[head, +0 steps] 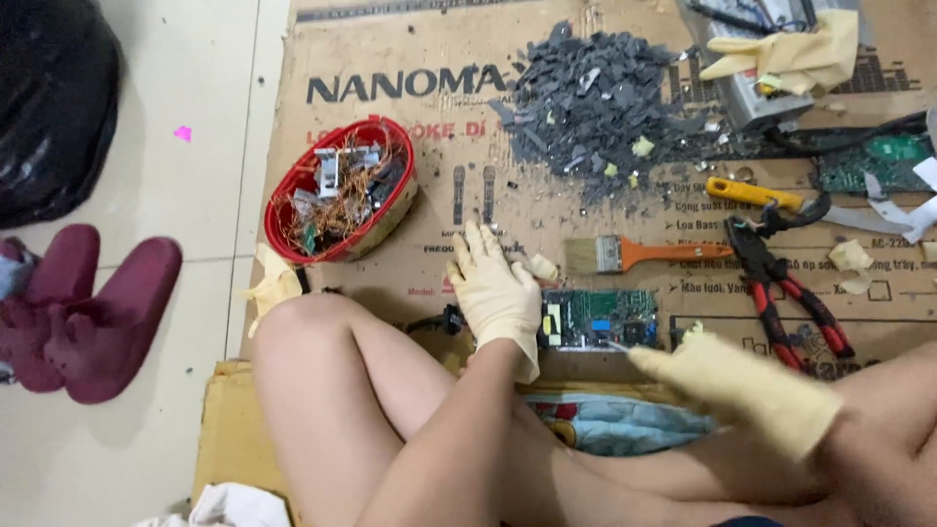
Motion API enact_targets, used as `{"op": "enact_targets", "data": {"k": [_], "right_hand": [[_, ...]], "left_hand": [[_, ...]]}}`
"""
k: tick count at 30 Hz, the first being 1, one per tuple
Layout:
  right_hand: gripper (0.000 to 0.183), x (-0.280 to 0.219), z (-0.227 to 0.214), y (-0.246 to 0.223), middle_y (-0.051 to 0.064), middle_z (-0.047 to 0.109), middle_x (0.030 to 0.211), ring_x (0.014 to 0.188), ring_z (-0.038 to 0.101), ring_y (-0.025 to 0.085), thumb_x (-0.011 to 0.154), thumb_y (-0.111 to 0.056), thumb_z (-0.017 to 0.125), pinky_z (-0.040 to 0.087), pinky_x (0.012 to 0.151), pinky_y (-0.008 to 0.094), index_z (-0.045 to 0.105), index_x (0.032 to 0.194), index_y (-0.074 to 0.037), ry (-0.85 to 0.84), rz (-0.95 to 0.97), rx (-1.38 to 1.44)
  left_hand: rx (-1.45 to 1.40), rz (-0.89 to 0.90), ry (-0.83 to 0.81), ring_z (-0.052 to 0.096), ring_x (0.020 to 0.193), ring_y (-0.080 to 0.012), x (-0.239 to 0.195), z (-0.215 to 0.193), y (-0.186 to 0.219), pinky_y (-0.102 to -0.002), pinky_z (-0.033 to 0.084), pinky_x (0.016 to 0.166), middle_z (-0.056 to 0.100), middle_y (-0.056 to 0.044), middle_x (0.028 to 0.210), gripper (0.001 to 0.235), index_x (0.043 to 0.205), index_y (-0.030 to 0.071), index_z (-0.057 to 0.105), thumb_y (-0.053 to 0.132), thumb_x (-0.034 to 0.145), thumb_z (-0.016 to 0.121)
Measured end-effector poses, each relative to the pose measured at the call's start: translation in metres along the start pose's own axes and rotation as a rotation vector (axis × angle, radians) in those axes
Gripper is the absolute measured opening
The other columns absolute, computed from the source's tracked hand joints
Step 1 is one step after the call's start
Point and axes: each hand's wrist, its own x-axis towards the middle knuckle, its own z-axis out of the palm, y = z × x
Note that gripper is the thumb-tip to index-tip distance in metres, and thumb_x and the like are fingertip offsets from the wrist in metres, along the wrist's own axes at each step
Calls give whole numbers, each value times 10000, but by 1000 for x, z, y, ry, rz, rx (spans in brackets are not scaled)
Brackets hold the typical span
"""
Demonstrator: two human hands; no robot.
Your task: The person sits on the floor and uses a screwdriver to remove screws from a green circuit board. They then use pliers to pull off components and place them into a red container. The person also uses a brush to sweep debris from the board.
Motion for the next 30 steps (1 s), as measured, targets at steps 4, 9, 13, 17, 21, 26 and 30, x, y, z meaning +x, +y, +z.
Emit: {"op": "enact_targets", "data": {"k": [4,9,13,17,21,26,30], "right_hand": [[652,-14,-40,-16,114,426,451,330,238,179,973,-483,726,167,334,320,597,607,42,-135,141,280],[489,-23,-24,-41,105,548,518,328,347,122,970,-400,703,197,242,236,650,759,38,-238,198,391],[501,-25,-11,-47,100,555,531,362,341,129,987,-372,655,195,300,241,725,774,77,-200,139,335],[541,-25,-12,-57,67,528,509,356,334,107,1011,-455,614,178,301,244,645,711,-5,-204,219,271],[434,-45,-21,-76,108,536,573,379,328,134,1002,-348,703,124,286,261,615,767,7,-171,269,404],[448,-22,-25,-94,46,640,754,566,484,133,982,-498,583,351,493,275,699,903,-72,-172,188,-283],[588,-10,-23,-101,21,456,494,343,271,101,1044,-503,579,180,320,250,571,656,-60,-373,373,-55]], "left_hand": [[4,-15,8,288,1474,-375,2,6,2,-504,247,1157,261,-167,1655,712,1508,-28,382,337,903,465],[-37,-28,-18,232,1496,-387,2,9,-1,-515,201,1182,202,-179,1671,756,1526,-44,333,329,882,470],[-72,-36,-17,244,1494,-382,4,6,0,-517,210,1184,210,-183,1666,759,1525,-36,332,325,876,485],[-56,-33,-17,235,1490,-402,5,8,0,-531,200,1178,203,-200,1665,769,1522,-53,329,338,877,474],[-88,-49,-11,221,1502,-390,4,6,0,-530,201,1182,181,-199,1671,775,1532,-56,301,332,882,471],[-201,-82,-62,184,1526,-386,3,-4,0,-548,179,1200,203,-183,1671,794,1545,-33,289,327,873,509],[-219,-97,-152,134,1544,-382,4,-13,2,-563,170,1213,180,-155,1687,794,1551,-7,299,352,881,530]]}}
